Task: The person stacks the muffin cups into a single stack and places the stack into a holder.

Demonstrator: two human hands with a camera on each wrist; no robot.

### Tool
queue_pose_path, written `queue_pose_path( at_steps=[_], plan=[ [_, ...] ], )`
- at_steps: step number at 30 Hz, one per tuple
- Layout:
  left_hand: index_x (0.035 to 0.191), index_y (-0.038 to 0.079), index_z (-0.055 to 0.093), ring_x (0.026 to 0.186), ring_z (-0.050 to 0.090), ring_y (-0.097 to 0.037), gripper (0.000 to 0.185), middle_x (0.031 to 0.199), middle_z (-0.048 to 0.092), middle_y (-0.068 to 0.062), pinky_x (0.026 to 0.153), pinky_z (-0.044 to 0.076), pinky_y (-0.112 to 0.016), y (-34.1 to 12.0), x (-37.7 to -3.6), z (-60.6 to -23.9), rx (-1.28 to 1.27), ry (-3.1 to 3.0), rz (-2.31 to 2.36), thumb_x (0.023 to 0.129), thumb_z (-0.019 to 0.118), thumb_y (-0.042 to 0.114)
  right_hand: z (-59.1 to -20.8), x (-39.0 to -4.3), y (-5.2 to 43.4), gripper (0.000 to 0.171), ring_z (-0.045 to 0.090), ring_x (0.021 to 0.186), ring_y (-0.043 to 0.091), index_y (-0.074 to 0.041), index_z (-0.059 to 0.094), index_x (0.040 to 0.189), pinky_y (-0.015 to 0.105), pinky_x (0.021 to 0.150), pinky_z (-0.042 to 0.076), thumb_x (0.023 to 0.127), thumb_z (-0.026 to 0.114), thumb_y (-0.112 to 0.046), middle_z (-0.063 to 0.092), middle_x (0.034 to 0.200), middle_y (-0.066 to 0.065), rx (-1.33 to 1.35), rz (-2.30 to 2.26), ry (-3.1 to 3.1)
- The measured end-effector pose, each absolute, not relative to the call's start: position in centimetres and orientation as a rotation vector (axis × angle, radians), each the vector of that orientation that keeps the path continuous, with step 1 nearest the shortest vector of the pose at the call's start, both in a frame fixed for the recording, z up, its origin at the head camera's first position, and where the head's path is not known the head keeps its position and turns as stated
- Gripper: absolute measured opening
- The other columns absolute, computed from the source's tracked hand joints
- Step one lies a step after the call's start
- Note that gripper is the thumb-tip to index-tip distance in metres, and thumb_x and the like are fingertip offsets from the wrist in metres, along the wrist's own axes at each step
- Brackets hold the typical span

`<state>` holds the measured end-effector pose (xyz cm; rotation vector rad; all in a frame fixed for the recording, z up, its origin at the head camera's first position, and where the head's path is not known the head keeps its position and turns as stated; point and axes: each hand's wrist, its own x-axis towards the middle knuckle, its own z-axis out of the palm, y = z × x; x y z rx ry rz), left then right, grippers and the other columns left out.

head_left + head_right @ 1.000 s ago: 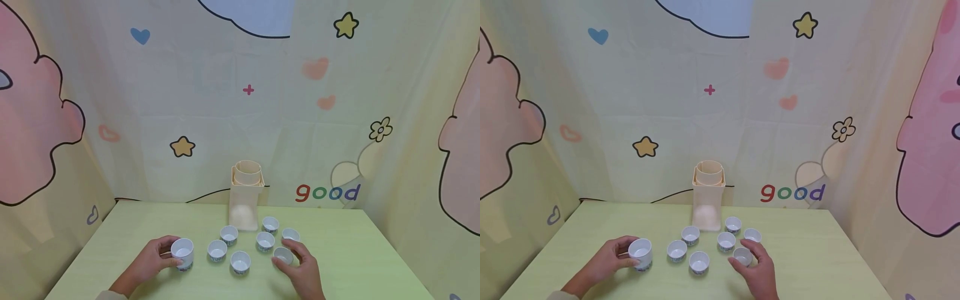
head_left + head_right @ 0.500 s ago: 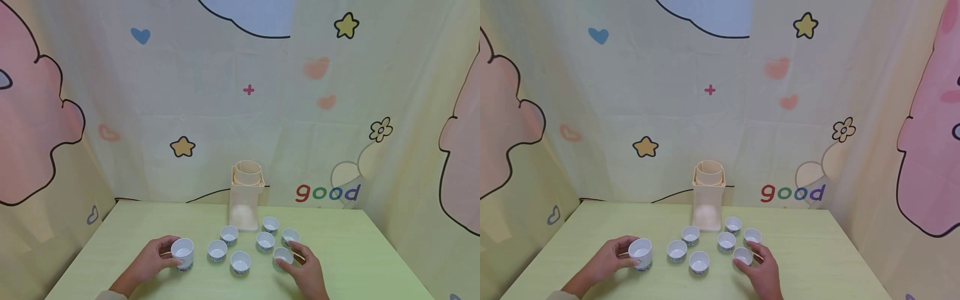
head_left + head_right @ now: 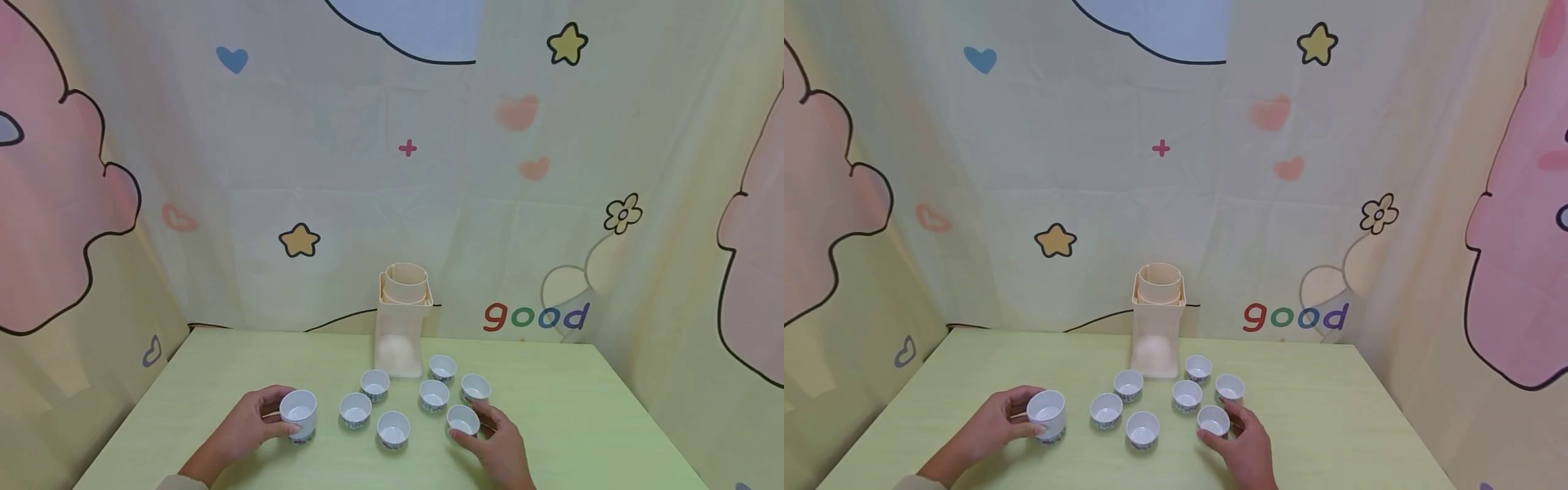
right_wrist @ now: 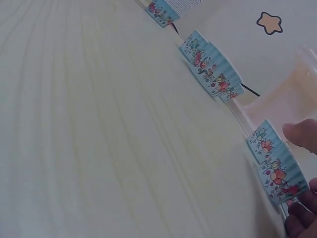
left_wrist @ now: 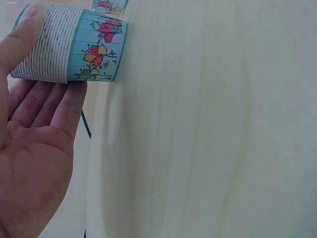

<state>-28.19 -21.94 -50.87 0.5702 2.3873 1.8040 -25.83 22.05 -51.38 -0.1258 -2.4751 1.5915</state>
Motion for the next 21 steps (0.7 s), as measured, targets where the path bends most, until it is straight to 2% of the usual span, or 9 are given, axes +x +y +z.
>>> queue_pose_path(
  at_steps=[5, 12, 15, 21],
  plan=[
    [0.133, -0.004, 0.059, 0.116, 0.068, -0.022, 0.064, 0.130, 0.065, -0.022, 0.096, 0.060, -0.027, -21.90, -28.17, -50.90, 0.532, 2.404, 1.787, 0.082, 0.088, 0.022, -51.49, -25.84, 22.02, 0.071, 0.064, 0.125, 0.033, 0.004, 0.062, 0.132, 0.039, 0.106, 0.055, 0.074, 0.094, -0.021, 0.066, 0.135, 0.022, -0.128, 1.573, -2.479],
    [0.132, -0.003, 0.060, 0.118, 0.067, -0.029, 0.065, 0.130, 0.065, -0.023, 0.096, 0.060, -0.028, -21.90, -28.19, -50.98, 0.525, 2.404, 1.786, 0.080, 0.089, 0.023, -51.58, -25.92, 21.98, 0.072, 0.066, 0.122, 0.032, 0.002, 0.064, 0.132, 0.041, 0.104, 0.056, 0.073, 0.095, -0.025, 0.067, 0.132, 0.022, -0.143, 1.525, -2.510],
    [0.133, -0.003, 0.059, 0.118, 0.067, -0.028, 0.064, 0.130, 0.065, -0.022, 0.096, 0.060, -0.027, -21.91, -28.16, -50.88, 0.528, 2.398, 1.788, 0.081, 0.088, 0.023, -51.61, -25.97, 22.11, 0.071, 0.067, 0.120, 0.032, 0.002, 0.065, 0.131, 0.042, 0.103, 0.056, 0.073, 0.095, -0.026, 0.068, 0.130, 0.022, -0.131, 1.476, -2.530],
    [0.132, -0.002, 0.060, 0.118, 0.067, -0.029, 0.064, 0.131, 0.065, -0.022, 0.096, 0.060, -0.027, -21.89, -28.11, -50.83, 0.517, 2.406, 1.780, 0.081, 0.088, 0.024, -51.71, -26.07, 22.22, 0.069, 0.067, 0.120, 0.029, -0.001, 0.067, 0.129, 0.035, 0.102, 0.057, 0.072, 0.095, -0.030, 0.070, 0.128, 0.018, -0.162, 1.420, -2.563]
  ],
)
